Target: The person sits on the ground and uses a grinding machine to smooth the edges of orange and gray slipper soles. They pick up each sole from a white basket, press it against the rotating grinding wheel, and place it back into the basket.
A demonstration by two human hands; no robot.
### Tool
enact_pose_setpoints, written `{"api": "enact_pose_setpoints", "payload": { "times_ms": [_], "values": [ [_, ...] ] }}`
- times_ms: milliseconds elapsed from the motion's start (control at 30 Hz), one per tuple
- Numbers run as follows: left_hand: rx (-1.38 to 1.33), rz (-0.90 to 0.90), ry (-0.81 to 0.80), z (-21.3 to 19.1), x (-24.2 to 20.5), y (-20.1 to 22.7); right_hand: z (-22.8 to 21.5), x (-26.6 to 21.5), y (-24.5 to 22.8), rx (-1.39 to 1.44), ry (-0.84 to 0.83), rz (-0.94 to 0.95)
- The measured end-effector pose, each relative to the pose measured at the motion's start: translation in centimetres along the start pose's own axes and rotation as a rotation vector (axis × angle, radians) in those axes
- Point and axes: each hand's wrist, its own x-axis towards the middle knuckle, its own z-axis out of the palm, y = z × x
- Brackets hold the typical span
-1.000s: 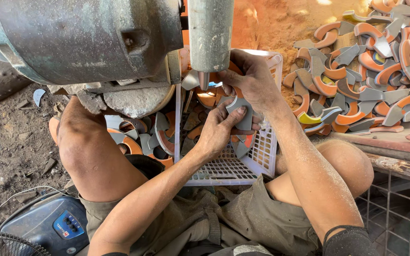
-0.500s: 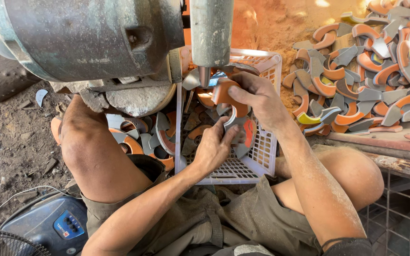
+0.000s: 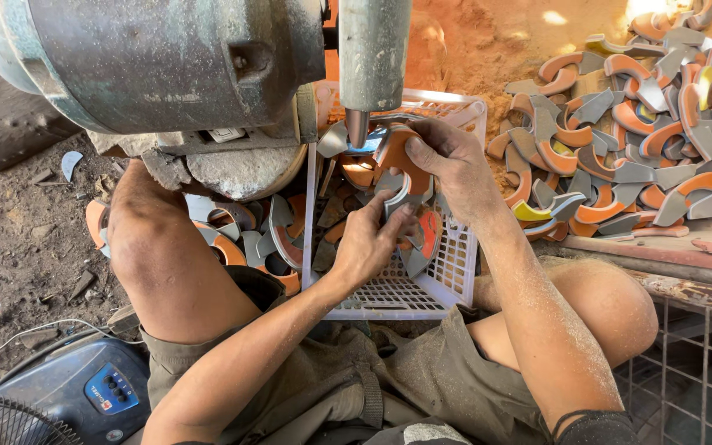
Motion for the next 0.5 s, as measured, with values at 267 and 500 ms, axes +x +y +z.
{"api": "enact_pose_setpoints", "payload": {
  "times_ms": [267,500],
  "values": [
    [-0.565,0.089,-0.153,1.5,2.4,0.3,0.7,2.9,-1.3,-0.125,-0.054,-0.045],
    [-0.562,0.067,-0.13,1.2,3.5,0.9,0.4,4.4,-1.0,-0.139,-0.027,-0.028]
  ]
}}
